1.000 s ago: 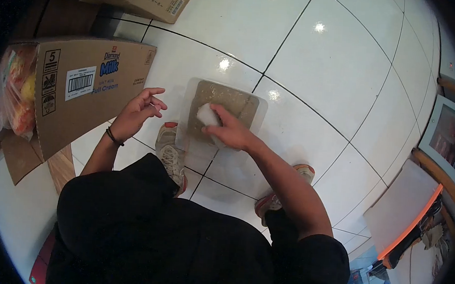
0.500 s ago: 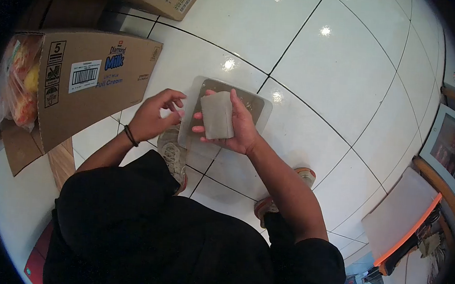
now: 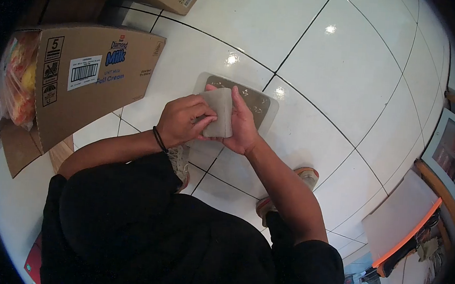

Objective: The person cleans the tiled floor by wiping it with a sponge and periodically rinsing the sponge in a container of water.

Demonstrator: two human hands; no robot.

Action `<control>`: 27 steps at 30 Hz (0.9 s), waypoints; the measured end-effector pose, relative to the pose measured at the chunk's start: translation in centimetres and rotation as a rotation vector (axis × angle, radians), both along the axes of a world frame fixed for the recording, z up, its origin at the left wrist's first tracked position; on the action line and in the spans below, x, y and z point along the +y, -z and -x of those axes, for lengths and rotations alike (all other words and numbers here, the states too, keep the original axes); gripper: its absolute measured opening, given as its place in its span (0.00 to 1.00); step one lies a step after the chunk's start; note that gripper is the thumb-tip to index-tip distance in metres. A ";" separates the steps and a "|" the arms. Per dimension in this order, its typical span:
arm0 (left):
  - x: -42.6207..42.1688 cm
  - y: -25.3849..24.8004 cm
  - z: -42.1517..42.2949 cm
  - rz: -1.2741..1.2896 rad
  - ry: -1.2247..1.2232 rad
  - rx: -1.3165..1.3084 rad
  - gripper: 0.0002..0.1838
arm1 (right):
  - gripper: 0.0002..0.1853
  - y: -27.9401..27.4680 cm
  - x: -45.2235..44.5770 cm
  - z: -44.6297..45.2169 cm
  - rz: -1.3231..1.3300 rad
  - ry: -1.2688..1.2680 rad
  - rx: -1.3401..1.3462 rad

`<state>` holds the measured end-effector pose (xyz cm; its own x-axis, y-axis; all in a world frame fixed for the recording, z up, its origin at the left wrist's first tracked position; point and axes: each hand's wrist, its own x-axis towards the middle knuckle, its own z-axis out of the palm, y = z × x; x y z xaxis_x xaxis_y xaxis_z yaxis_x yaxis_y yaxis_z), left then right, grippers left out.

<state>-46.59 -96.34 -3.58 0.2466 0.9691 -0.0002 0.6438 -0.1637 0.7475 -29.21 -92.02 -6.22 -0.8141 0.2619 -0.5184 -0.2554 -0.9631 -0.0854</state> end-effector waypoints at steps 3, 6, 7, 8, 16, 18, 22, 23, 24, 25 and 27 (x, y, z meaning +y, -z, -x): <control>-0.1 0.0 0.1 0.068 -0.014 0.007 0.08 | 0.41 0.3 -0.3 0.1 0.001 0.004 0.010; -0.2 -0.4 0.5 0.123 -0.055 -0.085 0.05 | 0.41 0.3 -0.2 -0.4 -0.001 -0.015 -0.004; -0.4 -0.4 0.8 0.137 -0.080 -0.076 0.05 | 0.42 0.3 -0.1 -0.7 -0.002 -0.026 -0.014; -0.5 -0.3 1.2 0.152 -0.104 -0.068 0.05 | 0.42 0.3 0.0 -1.0 0.011 -0.026 0.000; 0.9 -2.3 -0.2 0.233 -0.086 -0.060 0.06 | 0.40 0.0 -0.2 -1.2 -0.118 -0.030 -0.075; 1.1 -2.5 -1.3 0.188 -0.072 -0.018 0.06 | 0.39 -0.2 -0.7 -0.4 -0.160 -0.020 -0.148; 1.0 -2.5 -1.7 0.318 -0.153 0.000 0.06 | 0.37 -0.1 -1.4 0.5 -0.236 -0.027 -0.224; 1.0 -2.4 -1.6 0.391 -0.173 -0.029 0.05 | 0.38 0.0 -1.5 0.5 -0.245 -0.019 -0.229; 1.0 -2.2 -1.4 0.465 -0.191 -0.058 0.05 | 0.38 0.2 -1.5 0.5 -0.253 -0.010 -0.233; 1.0 -2.3 -1.1 0.476 -0.209 -0.105 0.05 | 0.38 0.1 -1.5 0.6 -0.260 0.000 -0.238; 1.0 -2.4 -0.5 0.501 -0.244 -0.202 0.04 | 0.38 -0.5 -1.1 0.1 -0.254 -0.055 -0.267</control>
<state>-46.10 -95.38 -1.15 0.0597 0.8918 -0.4484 0.4558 0.3753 0.8071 -29.29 -93.11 -5.69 -0.6753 0.3686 -0.6388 -0.1399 -0.9145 -0.3797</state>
